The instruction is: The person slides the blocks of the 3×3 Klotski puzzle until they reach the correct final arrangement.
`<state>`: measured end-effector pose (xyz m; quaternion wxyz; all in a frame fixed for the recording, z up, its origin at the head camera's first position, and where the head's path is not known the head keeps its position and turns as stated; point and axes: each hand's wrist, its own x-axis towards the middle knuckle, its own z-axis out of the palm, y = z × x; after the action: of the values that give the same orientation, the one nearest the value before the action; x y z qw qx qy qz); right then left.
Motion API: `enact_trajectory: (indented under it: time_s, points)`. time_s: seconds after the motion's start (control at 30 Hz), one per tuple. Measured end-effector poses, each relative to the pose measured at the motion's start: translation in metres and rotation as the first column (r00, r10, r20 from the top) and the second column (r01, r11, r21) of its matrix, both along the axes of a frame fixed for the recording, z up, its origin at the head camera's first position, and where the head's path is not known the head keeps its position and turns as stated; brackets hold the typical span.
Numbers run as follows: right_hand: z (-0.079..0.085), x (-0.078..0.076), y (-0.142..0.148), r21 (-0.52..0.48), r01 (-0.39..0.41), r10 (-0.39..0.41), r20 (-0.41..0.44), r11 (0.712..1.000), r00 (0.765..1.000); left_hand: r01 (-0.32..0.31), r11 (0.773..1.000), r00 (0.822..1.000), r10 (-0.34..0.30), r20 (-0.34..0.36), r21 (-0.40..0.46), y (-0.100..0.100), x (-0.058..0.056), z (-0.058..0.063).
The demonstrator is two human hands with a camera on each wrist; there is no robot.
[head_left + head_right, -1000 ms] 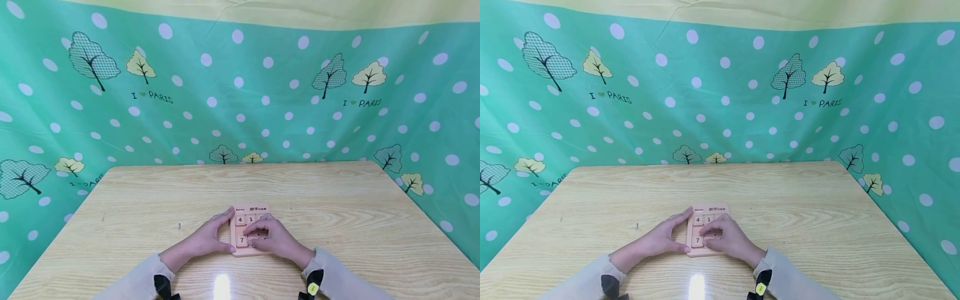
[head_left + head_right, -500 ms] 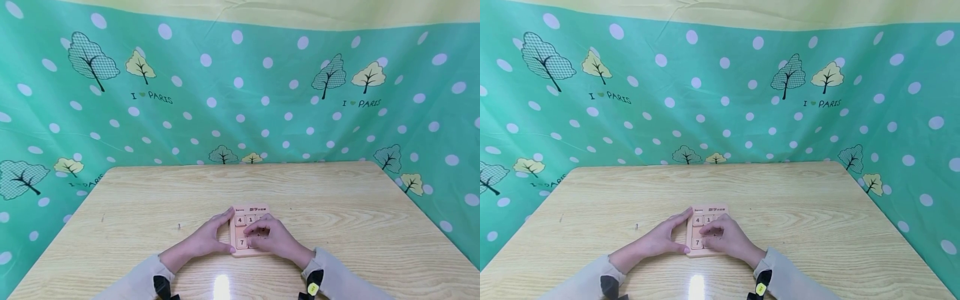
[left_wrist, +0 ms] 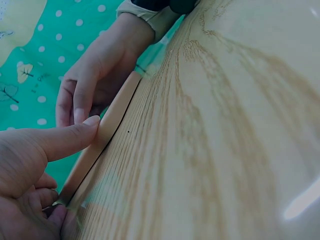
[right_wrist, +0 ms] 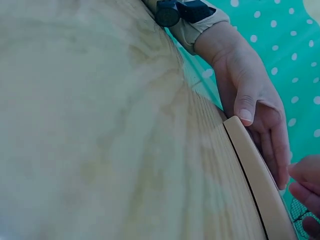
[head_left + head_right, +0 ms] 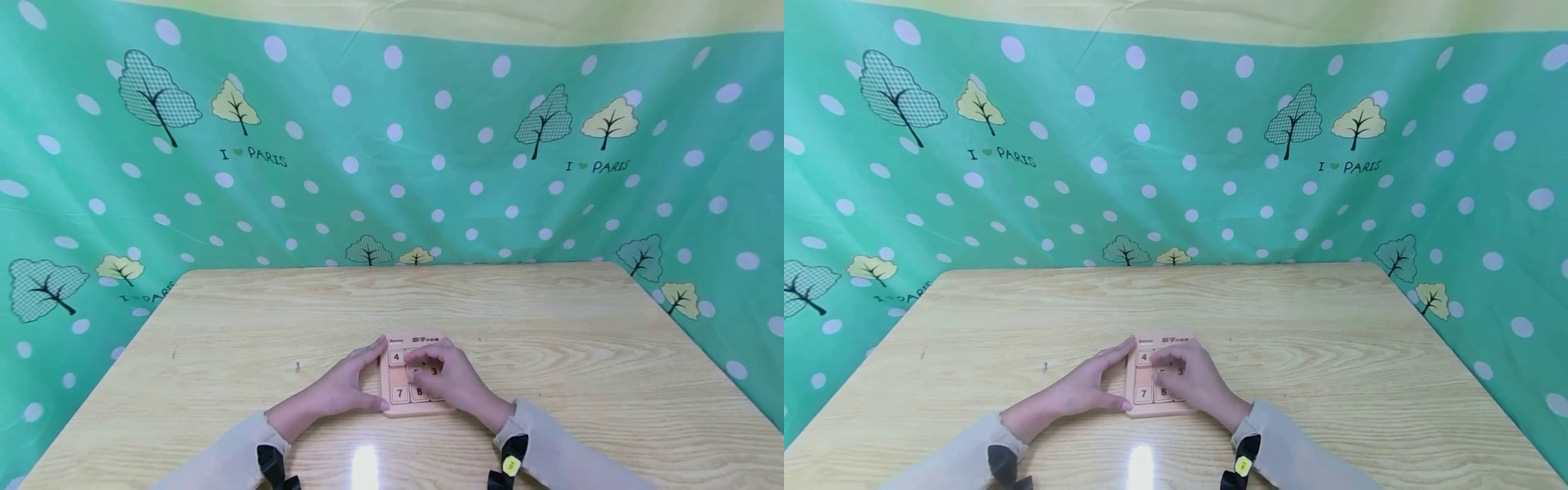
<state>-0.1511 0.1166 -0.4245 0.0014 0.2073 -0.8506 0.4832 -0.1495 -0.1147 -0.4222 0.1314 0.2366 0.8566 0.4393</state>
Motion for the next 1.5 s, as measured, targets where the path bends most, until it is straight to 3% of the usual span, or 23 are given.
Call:
enact_trajectory:
  time_s: [0.3,0.67,1.5]
  points:
    - [0.0,-0.014,-0.006,0.05,0.019,-0.019,-0.003,0.999,1.0,0.008,1.0,1.0,-0.008,0.008,0.015,0.001,-0.001,-0.001]
    - [0.001,-0.018,-0.01,0.064,0.011,-0.011,-0.013,0.998,1.0,0.006,1.0,1.0,-0.006,0.017,0.019,0.0,-0.001,0.0]
    - [0.003,0.0,-0.006,0.072,-0.052,0.053,-0.011,0.996,0.999,0.005,1.0,1.0,-0.005,0.028,0.024,0.001,0.0,0.0]
